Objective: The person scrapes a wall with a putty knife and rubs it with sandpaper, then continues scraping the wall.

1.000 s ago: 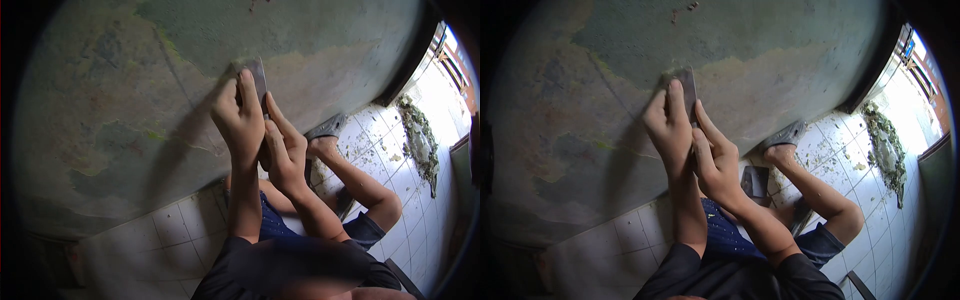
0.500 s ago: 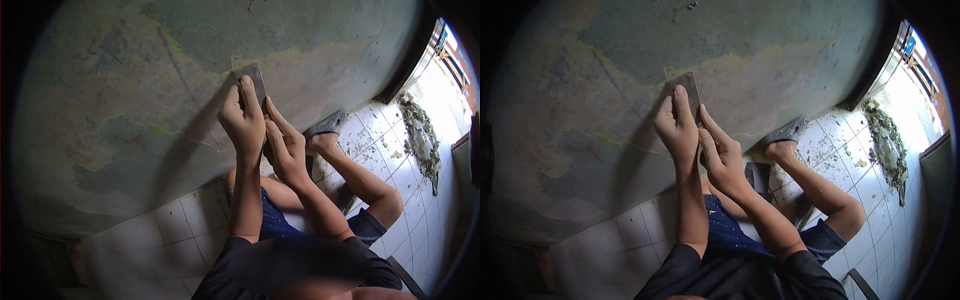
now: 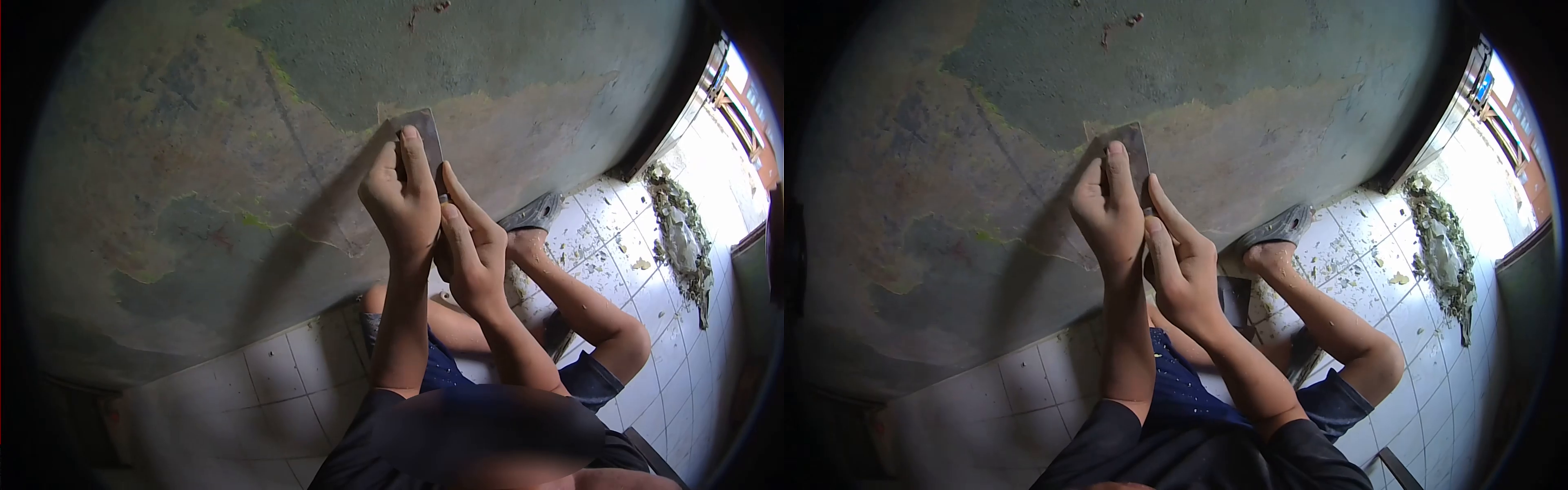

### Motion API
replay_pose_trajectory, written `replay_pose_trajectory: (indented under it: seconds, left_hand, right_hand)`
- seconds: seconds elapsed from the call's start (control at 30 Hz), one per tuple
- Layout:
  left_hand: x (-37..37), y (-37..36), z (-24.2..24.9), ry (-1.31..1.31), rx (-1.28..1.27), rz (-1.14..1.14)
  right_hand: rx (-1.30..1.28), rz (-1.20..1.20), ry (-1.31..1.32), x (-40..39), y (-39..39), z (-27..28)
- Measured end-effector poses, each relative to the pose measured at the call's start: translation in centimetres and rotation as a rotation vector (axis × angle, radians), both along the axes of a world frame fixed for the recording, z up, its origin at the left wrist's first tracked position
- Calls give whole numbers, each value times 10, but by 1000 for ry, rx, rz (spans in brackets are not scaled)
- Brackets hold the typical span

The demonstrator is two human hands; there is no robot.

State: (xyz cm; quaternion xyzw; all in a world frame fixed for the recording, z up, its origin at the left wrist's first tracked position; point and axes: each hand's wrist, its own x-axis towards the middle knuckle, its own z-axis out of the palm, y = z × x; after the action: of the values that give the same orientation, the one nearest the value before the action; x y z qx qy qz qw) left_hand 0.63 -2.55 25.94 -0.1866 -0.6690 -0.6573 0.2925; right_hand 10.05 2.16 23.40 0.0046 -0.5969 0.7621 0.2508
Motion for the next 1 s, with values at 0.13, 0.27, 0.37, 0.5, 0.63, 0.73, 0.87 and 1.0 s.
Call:
replay_pose_trajectory:
  seconds: [0.13,0.27,0.37,0.5,0.63,0.73,0.87,1.0]
  left_hand:
    - [-1,-6,-2,-60,-55,-35]
    - [-6,-4,-1,75,-34,19]
    - [-2,-8,6,48,-49,0]
    - [-7,-5,9,96,-13,-21]
    - [-9,-7,12,25,-74,-37]
    - [-10,-6,13,74,-81,-2]
    - [-10,-2,16,75,-34,-1]
    - [-3,-4,18,27,-10,-4]
  right_hand:
    - [29,-26,29,-2,0,-14]
    - [-10,-34,44,2,-7,-4]
    - [-17,-61,57,-1,-12,-3]
    - [48,-120,74,-7,-15,-11]
    - [-64,-56,73,-7,-13,-2]
    - [-36,-67,86,-5,-14,-6]
    - [4,-64,87,-4,-10,4]
    - [20,-64,60,-9,-9,-1]
